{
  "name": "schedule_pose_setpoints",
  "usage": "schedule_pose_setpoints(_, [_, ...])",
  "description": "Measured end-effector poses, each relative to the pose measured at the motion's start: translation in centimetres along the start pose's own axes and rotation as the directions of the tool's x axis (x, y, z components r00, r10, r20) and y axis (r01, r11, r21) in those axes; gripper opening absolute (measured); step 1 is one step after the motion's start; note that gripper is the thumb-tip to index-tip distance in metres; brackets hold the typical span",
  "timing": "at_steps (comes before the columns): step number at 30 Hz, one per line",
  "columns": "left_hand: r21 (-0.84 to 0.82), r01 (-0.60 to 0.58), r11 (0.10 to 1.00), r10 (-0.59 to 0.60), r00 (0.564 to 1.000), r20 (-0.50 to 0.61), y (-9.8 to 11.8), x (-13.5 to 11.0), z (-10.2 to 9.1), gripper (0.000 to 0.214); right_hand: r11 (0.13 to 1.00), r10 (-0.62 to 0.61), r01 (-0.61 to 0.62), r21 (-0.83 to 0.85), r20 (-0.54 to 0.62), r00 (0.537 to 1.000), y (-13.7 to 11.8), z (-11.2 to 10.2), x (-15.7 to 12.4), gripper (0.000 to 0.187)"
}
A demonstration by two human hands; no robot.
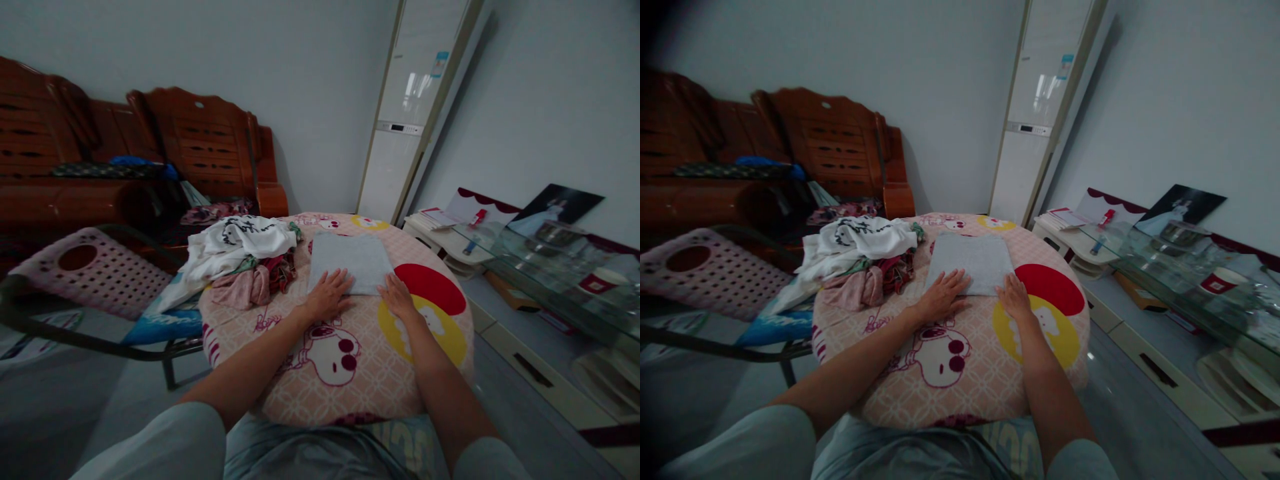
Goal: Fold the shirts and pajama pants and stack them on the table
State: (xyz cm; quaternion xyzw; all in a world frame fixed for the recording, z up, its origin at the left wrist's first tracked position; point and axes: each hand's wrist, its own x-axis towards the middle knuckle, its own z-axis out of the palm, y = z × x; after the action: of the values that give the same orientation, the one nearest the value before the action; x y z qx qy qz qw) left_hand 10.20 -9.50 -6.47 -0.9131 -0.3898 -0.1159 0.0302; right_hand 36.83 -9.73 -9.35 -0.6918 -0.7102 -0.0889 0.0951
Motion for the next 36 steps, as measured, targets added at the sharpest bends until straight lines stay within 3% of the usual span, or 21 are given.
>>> schedule_pose_setpoints(3, [-0.016,-0.033,0.999,0.034,0.996,0.082,0.1,0.1,0.5,0.065,1.000,-0.017,0.017,0.012,-0.029,0.999,0.2,0.4,0.0,0.056])
schedule_pose_setpoints(9, [-0.018,-0.031,0.999,0.033,0.994,0.100,-0.1,-0.2,0.7,0.063,1.000,-0.026,0.028,0.014,-0.122,0.992,0.1,0.2,-0.2,0.053])
schedule_pose_setpoints(14, [-0.011,-0.039,0.999,0.040,0.996,0.078,-0.1,-0.1,0.8,0.062,0.976,-0.173,0.199,0.089,-0.240,0.955,-1.6,-0.4,-0.2,0.054])
schedule_pose_setpoints(20, [-0.013,-0.034,0.999,0.035,0.995,0.094,0.0,-0.1,0.7,0.062,0.940,-0.303,0.317,0.127,-0.119,0.946,-3.1,0.6,0.1,0.055])
schedule_pose_setpoints(36, [-0.045,0.133,0.990,-0.134,0.991,-0.003,0.2,0.0,1.2,0.075,0.962,-0.247,0.250,0.107,-0.038,0.968,-3.1,-0.2,-0.1,0.056])
